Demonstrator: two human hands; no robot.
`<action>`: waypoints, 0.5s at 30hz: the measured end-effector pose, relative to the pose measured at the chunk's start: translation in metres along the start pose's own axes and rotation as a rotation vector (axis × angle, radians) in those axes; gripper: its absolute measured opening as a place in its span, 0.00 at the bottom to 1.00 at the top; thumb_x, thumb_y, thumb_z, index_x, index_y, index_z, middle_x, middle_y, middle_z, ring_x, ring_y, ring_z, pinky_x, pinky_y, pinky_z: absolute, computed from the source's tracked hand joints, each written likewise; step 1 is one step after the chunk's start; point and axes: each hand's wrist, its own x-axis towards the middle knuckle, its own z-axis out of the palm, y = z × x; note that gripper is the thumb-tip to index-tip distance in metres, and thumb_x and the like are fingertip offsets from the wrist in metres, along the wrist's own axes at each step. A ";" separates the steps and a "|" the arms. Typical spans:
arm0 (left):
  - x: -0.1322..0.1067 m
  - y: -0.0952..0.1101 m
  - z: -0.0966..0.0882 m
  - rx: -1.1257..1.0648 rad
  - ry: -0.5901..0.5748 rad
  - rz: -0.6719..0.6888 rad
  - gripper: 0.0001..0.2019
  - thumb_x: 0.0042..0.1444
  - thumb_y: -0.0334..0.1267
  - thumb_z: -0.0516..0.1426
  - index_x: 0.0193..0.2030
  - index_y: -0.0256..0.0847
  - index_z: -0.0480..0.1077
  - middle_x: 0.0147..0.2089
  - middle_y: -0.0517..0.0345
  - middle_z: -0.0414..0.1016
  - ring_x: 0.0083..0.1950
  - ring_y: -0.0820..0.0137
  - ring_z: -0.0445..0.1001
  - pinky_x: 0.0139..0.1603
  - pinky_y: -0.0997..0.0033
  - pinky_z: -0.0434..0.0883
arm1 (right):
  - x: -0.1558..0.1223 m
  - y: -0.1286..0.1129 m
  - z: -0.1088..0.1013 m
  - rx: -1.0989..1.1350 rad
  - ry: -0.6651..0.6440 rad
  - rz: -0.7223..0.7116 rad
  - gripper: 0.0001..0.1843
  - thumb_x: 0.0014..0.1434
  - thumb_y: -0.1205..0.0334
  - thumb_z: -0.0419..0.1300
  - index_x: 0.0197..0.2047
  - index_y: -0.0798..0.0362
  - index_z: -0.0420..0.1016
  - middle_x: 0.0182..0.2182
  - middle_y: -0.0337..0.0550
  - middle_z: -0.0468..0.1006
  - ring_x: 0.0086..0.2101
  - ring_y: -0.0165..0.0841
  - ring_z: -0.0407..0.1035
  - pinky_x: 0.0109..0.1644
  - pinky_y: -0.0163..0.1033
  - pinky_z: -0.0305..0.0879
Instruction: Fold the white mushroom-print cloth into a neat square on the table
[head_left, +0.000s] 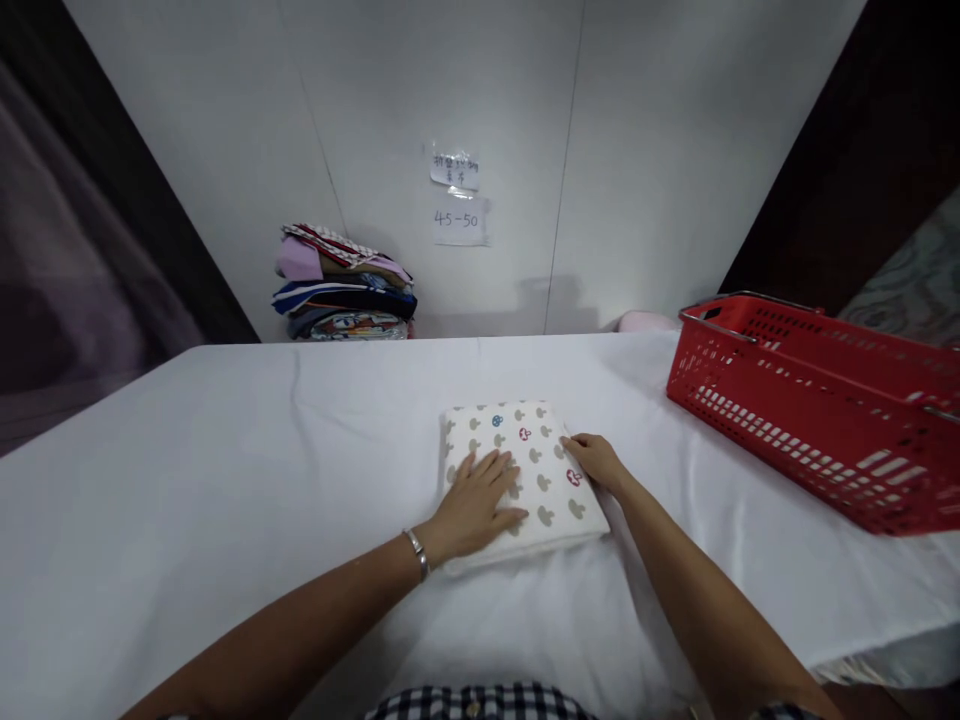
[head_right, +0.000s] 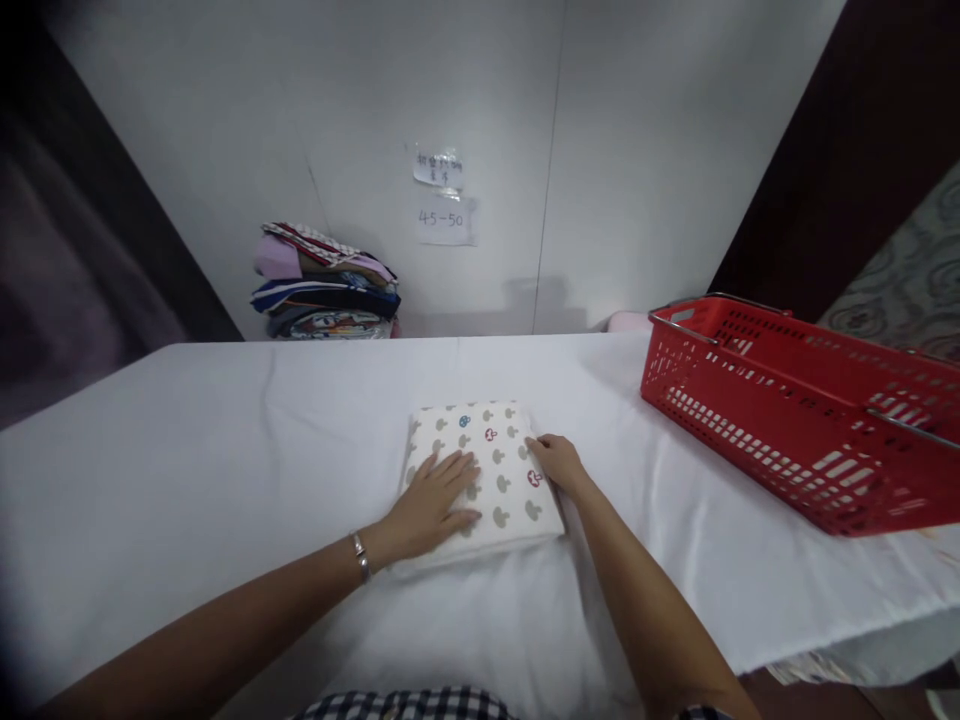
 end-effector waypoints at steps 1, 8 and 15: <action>-0.003 0.006 0.001 0.005 0.002 0.044 0.32 0.59 0.60 0.44 0.66 0.46 0.49 0.69 0.52 0.46 0.70 0.59 0.42 0.67 0.48 0.41 | 0.002 -0.002 0.001 -0.013 0.003 0.000 0.18 0.53 0.48 0.55 0.27 0.54 0.77 0.26 0.44 0.78 0.30 0.35 0.70 0.33 0.37 0.63; -0.023 -0.004 0.010 0.122 0.002 0.300 0.24 0.64 0.36 0.47 0.67 0.48 0.48 0.69 0.55 0.48 0.70 0.63 0.42 0.67 0.51 0.43 | -0.016 -0.008 0.014 -0.001 0.013 -0.002 0.15 0.53 0.50 0.55 0.26 0.53 0.72 0.23 0.42 0.75 0.26 0.32 0.66 0.29 0.35 0.59; -0.045 -0.121 -0.038 0.242 0.015 0.059 0.25 0.60 0.26 0.44 0.61 0.51 0.59 0.64 0.57 0.60 0.67 0.63 0.52 0.65 0.47 0.46 | -0.023 0.003 0.018 0.157 -0.032 0.000 0.18 0.55 0.48 0.52 0.31 0.55 0.73 0.20 0.41 0.74 0.20 0.30 0.66 0.23 0.34 0.61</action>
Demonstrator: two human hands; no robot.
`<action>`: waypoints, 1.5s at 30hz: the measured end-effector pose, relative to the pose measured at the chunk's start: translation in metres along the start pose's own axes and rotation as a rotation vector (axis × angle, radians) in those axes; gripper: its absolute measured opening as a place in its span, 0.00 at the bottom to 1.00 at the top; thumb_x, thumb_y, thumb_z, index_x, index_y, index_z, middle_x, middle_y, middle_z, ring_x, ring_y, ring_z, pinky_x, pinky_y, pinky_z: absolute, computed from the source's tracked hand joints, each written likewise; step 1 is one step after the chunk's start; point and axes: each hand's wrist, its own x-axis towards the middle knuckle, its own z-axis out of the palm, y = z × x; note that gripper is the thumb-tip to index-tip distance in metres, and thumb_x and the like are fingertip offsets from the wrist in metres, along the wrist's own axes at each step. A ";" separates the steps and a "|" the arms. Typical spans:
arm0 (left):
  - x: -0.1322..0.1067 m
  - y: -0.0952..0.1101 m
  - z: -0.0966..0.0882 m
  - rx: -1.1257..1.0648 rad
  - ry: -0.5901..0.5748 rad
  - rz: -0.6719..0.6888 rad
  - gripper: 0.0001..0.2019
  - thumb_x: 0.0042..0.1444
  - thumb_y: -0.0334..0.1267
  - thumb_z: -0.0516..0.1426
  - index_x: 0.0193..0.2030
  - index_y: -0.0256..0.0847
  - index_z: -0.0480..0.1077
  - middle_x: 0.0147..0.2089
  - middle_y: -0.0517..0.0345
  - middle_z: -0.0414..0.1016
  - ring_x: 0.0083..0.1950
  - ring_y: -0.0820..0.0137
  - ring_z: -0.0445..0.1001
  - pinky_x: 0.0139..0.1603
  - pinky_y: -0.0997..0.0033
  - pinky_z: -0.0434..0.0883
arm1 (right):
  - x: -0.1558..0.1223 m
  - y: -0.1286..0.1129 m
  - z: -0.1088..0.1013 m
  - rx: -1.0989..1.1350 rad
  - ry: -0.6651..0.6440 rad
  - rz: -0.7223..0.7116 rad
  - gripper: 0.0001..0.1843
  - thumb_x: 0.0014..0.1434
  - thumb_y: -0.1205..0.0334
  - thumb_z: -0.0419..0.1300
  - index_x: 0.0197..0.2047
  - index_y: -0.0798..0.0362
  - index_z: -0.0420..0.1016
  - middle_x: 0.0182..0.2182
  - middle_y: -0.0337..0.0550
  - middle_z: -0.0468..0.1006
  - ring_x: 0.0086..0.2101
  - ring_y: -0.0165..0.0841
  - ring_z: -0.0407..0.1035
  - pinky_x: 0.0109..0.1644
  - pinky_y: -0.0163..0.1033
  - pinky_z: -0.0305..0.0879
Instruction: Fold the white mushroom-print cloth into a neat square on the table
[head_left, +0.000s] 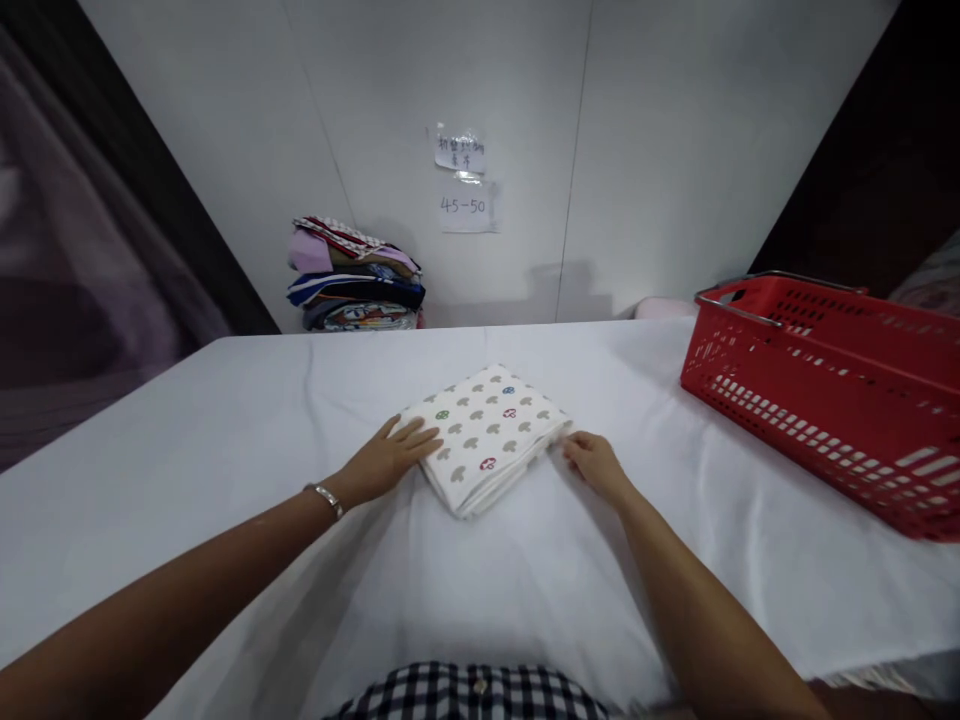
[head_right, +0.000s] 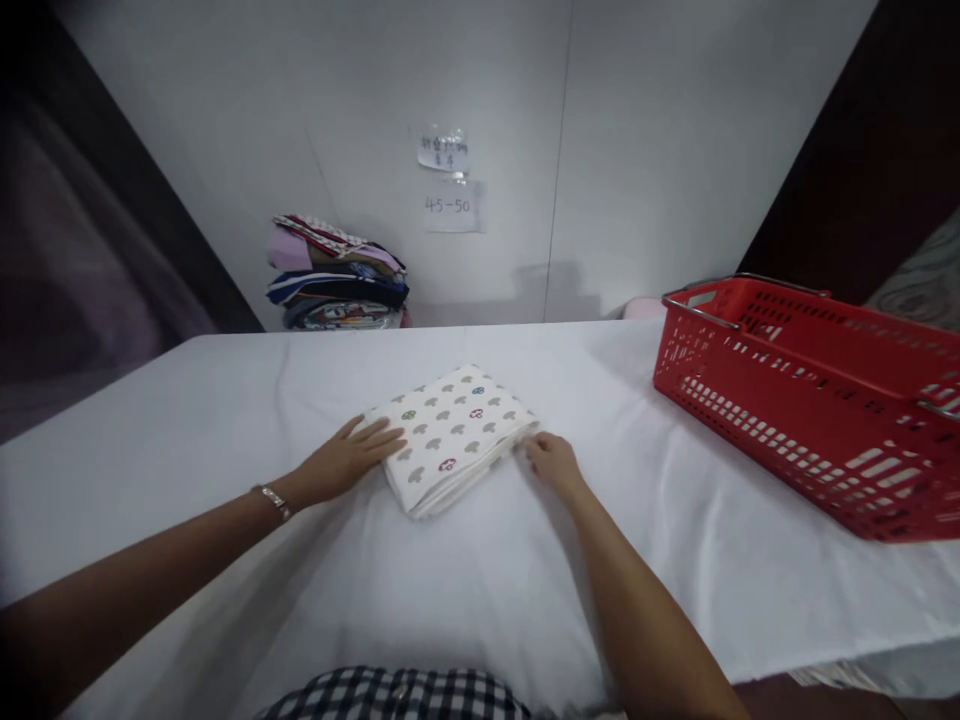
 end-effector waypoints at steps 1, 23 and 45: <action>-0.003 -0.001 -0.003 0.000 0.015 -0.032 0.24 0.59 0.25 0.44 0.60 0.49 0.61 0.63 0.55 0.61 0.67 0.62 0.54 0.65 0.47 0.47 | 0.006 0.002 -0.004 0.017 0.043 -0.009 0.18 0.55 0.50 0.51 0.36 0.55 0.74 0.25 0.43 0.76 0.24 0.31 0.69 0.26 0.35 0.64; -0.002 0.103 0.005 -0.303 0.291 -0.141 0.13 0.58 0.40 0.54 0.49 0.42 0.68 0.48 0.53 0.73 0.50 0.65 0.68 0.52 0.60 0.65 | 0.027 0.011 -0.034 0.126 -0.247 -0.119 0.28 0.46 0.57 0.64 0.52 0.53 0.72 0.36 0.42 0.77 0.34 0.31 0.69 0.42 0.40 0.66; 0.013 0.112 0.014 -0.200 0.282 -0.251 0.08 0.61 0.38 0.51 0.43 0.42 0.69 0.42 0.55 0.72 0.45 0.65 0.67 0.46 0.61 0.63 | 0.023 0.001 -0.026 -0.332 -0.124 -0.538 0.17 0.58 0.64 0.50 0.48 0.48 0.74 0.43 0.44 0.74 0.43 0.36 0.68 0.47 0.41 0.64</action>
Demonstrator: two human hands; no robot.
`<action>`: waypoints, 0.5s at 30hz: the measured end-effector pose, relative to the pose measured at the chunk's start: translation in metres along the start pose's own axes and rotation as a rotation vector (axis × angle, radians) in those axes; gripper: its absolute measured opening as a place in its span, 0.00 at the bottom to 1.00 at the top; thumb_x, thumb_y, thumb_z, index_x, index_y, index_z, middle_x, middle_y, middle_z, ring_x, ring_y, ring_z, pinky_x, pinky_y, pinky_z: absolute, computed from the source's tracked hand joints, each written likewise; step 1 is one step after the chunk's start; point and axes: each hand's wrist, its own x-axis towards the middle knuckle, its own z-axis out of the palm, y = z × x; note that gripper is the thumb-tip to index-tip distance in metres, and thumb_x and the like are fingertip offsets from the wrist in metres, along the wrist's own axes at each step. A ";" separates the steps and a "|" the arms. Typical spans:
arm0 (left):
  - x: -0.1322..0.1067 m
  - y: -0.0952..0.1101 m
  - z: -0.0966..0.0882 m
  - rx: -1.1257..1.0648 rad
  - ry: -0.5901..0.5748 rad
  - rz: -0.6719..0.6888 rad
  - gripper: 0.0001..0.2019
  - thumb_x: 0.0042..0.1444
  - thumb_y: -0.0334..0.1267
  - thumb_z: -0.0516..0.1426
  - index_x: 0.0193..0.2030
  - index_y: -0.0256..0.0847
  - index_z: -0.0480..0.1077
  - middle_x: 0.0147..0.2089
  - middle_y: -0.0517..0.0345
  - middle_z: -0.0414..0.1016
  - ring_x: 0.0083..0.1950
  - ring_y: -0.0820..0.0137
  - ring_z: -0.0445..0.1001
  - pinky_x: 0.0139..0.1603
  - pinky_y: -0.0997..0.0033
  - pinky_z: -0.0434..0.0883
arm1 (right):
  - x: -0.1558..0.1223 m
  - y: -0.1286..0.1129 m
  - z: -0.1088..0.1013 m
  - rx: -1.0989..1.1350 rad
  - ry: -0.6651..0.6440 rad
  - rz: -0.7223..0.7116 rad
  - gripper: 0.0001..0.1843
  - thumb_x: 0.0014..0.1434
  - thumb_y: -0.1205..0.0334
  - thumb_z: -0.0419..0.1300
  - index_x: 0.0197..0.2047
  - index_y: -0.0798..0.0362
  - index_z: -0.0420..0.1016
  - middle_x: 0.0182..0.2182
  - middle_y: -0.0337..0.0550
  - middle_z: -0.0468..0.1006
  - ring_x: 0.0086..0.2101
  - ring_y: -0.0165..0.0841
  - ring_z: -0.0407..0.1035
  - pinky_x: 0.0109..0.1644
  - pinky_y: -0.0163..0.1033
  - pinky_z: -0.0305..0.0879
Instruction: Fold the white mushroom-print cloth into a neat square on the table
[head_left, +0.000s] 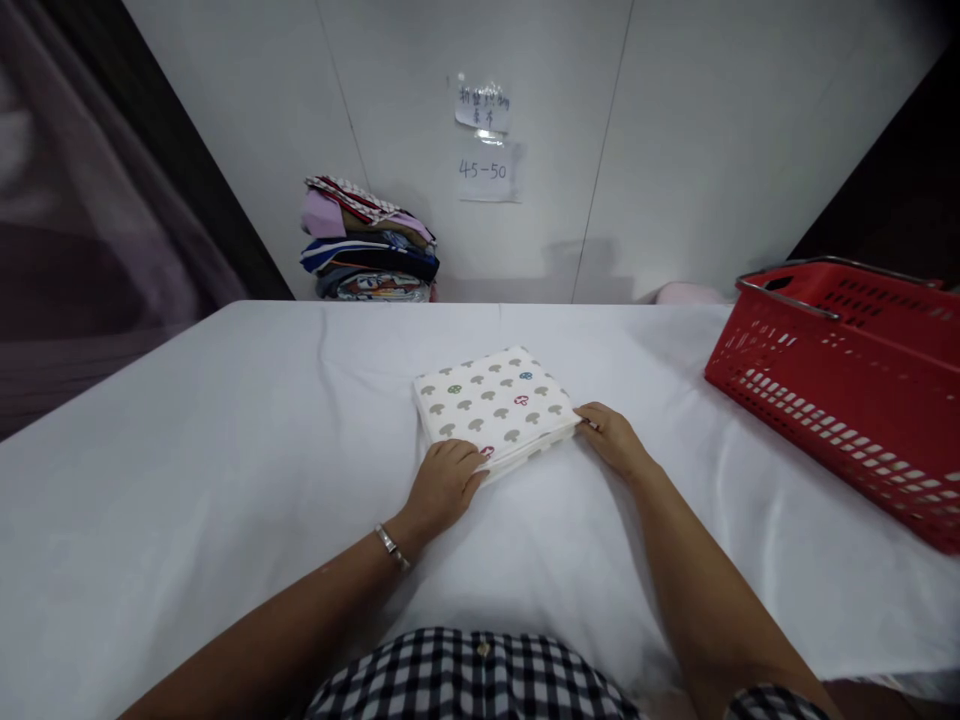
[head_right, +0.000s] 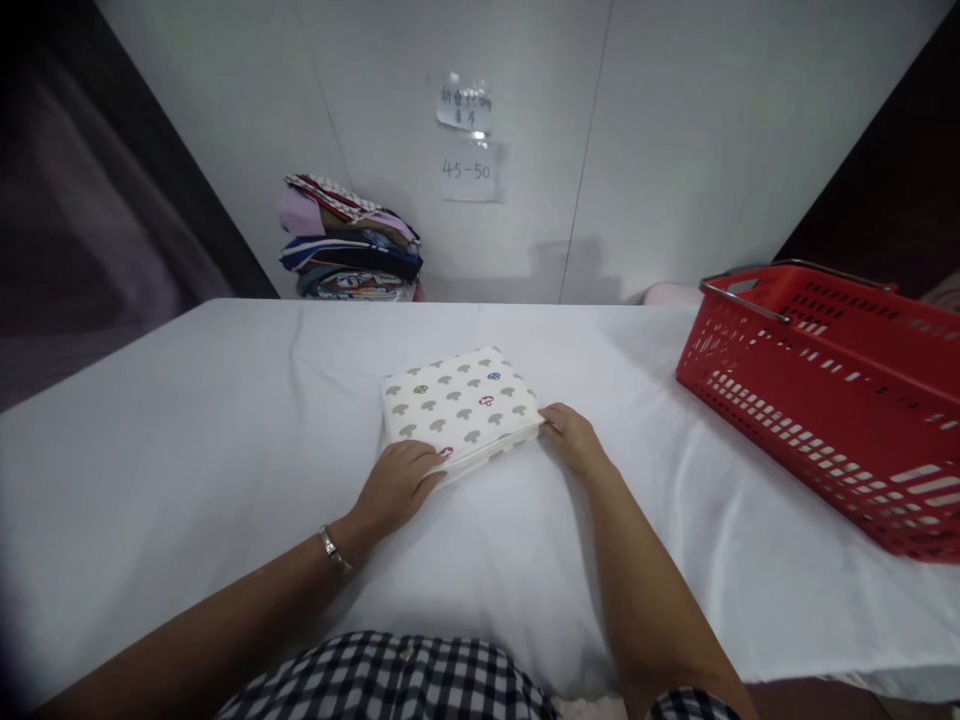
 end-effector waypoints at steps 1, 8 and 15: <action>0.001 0.001 -0.001 -0.010 0.002 -0.010 0.08 0.61 0.39 0.52 0.43 0.42 0.69 0.42 0.55 0.72 0.45 0.65 0.68 0.46 0.61 0.63 | 0.000 0.001 0.000 0.007 0.007 0.012 0.17 0.58 0.63 0.51 0.49 0.48 0.73 0.45 0.44 0.73 0.45 0.37 0.68 0.47 0.42 0.64; 0.030 0.017 -0.005 -0.046 -0.033 -0.059 0.09 0.61 0.42 0.51 0.39 0.41 0.70 0.39 0.55 0.71 0.43 0.65 0.67 0.44 0.61 0.63 | 0.002 -0.008 -0.001 0.065 0.040 -0.057 0.16 0.52 0.65 0.56 0.45 0.46 0.75 0.50 0.43 0.70 0.50 0.38 0.64 0.45 0.43 0.67; 0.051 0.025 0.009 -0.019 -0.102 -0.067 0.07 0.60 0.37 0.52 0.41 0.41 0.70 0.38 0.55 0.70 0.41 0.65 0.66 0.43 0.63 0.62 | 0.006 -0.013 0.005 -0.049 0.063 -0.233 0.13 0.57 0.63 0.56 0.44 0.44 0.77 0.42 0.44 0.74 0.44 0.38 0.66 0.47 0.46 0.66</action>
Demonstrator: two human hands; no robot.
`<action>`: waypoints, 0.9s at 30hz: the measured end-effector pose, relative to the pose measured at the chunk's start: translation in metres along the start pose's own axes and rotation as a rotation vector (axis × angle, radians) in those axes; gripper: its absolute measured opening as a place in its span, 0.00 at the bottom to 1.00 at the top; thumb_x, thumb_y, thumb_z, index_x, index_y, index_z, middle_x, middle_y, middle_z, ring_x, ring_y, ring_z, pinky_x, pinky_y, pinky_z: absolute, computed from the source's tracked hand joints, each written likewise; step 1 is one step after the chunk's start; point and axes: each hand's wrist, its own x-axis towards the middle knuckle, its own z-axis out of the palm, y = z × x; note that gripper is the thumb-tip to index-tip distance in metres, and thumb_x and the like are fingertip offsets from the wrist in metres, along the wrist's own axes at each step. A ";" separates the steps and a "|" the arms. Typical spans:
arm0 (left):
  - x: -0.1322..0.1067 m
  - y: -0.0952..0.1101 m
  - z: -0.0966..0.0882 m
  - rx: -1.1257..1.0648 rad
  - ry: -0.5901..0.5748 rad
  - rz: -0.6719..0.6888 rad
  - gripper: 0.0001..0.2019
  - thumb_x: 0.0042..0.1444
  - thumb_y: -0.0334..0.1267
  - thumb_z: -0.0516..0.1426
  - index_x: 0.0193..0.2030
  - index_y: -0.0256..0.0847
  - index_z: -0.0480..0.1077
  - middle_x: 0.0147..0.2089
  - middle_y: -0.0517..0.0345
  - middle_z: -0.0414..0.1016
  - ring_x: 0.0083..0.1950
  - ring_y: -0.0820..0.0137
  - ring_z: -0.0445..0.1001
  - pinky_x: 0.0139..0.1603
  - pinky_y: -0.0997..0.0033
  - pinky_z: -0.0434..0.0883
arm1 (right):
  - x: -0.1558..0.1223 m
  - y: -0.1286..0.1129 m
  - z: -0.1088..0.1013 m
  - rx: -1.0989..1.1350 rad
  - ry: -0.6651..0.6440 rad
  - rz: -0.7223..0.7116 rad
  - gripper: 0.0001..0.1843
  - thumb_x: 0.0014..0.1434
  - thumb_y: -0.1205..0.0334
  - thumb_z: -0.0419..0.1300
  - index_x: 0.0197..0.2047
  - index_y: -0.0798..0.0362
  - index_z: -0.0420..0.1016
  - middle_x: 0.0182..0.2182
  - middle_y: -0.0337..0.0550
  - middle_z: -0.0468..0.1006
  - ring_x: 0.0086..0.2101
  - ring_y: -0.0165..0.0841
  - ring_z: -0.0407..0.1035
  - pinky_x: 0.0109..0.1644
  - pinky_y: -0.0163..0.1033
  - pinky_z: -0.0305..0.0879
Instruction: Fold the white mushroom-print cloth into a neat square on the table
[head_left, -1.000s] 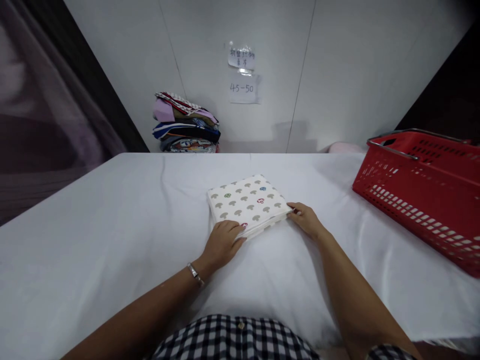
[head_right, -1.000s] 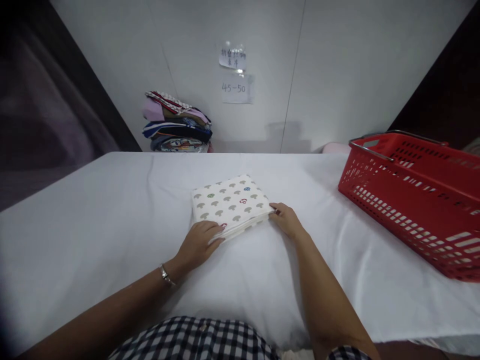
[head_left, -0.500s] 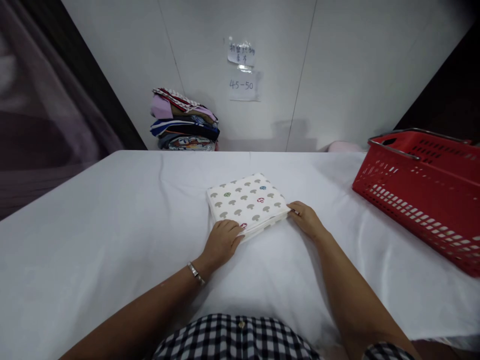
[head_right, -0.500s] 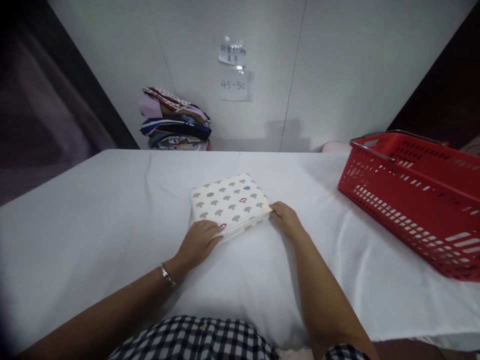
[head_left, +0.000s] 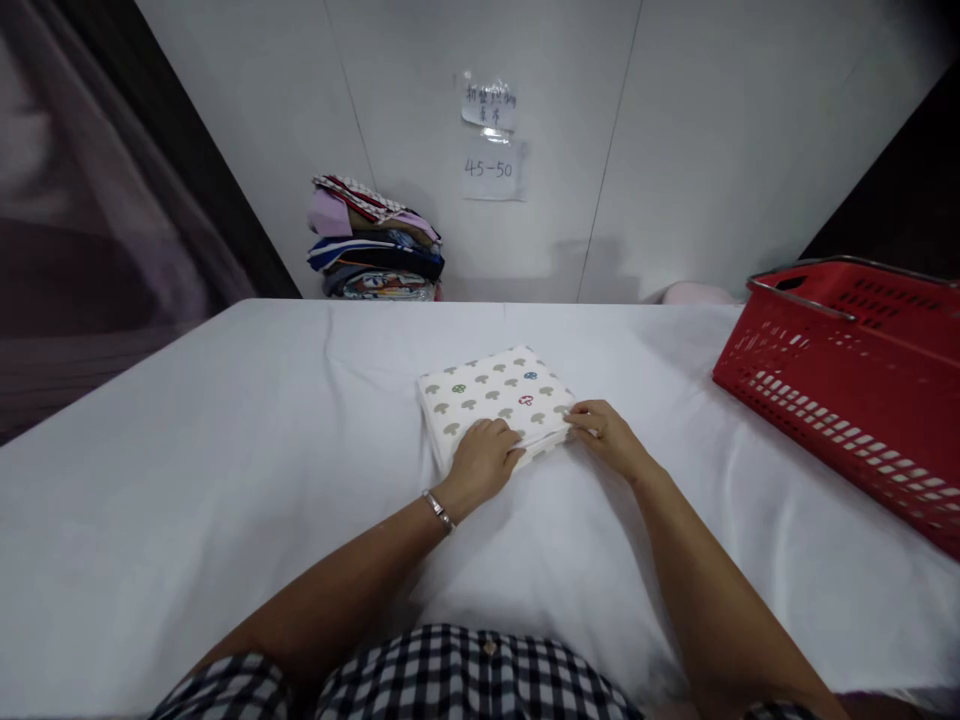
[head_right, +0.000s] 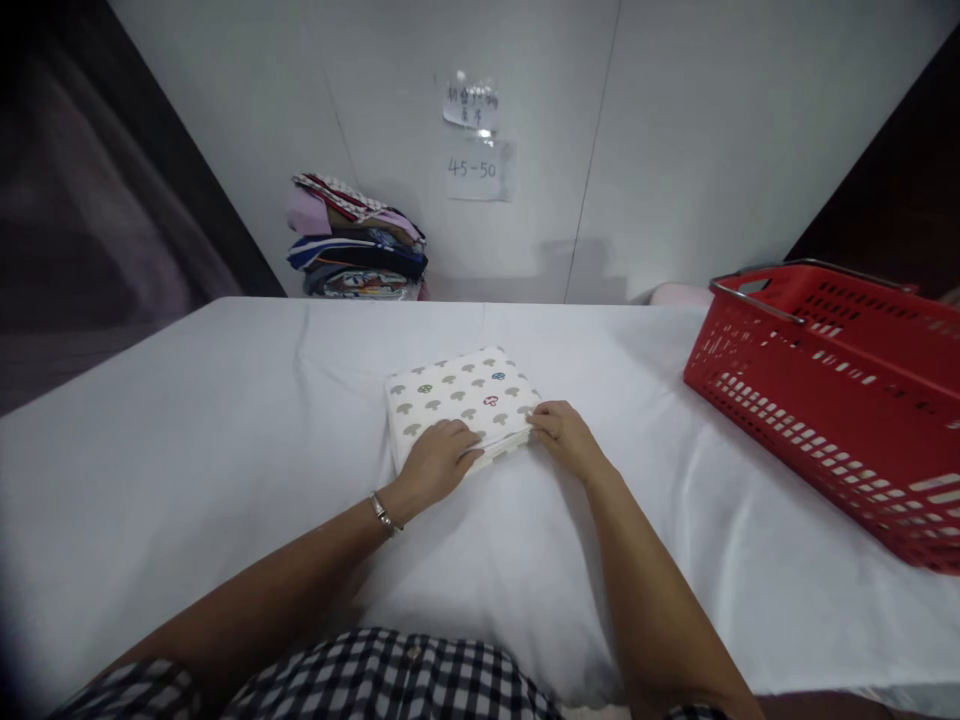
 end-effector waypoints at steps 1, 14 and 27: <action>0.001 -0.001 0.001 0.002 0.001 -0.010 0.07 0.60 0.37 0.52 0.40 0.41 0.70 0.38 0.55 0.70 0.41 0.66 0.66 0.42 0.64 0.62 | 0.000 0.000 0.001 -0.014 0.012 -0.014 0.13 0.58 0.63 0.55 0.43 0.44 0.77 0.41 0.44 0.74 0.43 0.38 0.66 0.46 0.46 0.66; -0.005 0.002 0.004 0.084 -0.028 -0.033 0.07 0.61 0.37 0.51 0.34 0.39 0.66 0.37 0.56 0.68 0.38 0.67 0.65 0.35 0.67 0.61 | 0.002 -0.004 0.006 -0.065 0.083 -0.028 0.11 0.60 0.64 0.55 0.41 0.45 0.77 0.37 0.44 0.76 0.39 0.37 0.67 0.42 0.44 0.67; -0.005 0.002 0.003 0.058 -0.010 -0.097 0.05 0.60 0.35 0.50 0.34 0.41 0.64 0.36 0.58 0.68 0.37 0.68 0.66 0.33 0.68 0.60 | 0.004 -0.010 0.004 -0.191 0.032 -0.168 0.14 0.56 0.71 0.55 0.44 0.50 0.74 0.41 0.46 0.75 0.41 0.38 0.67 0.44 0.45 0.65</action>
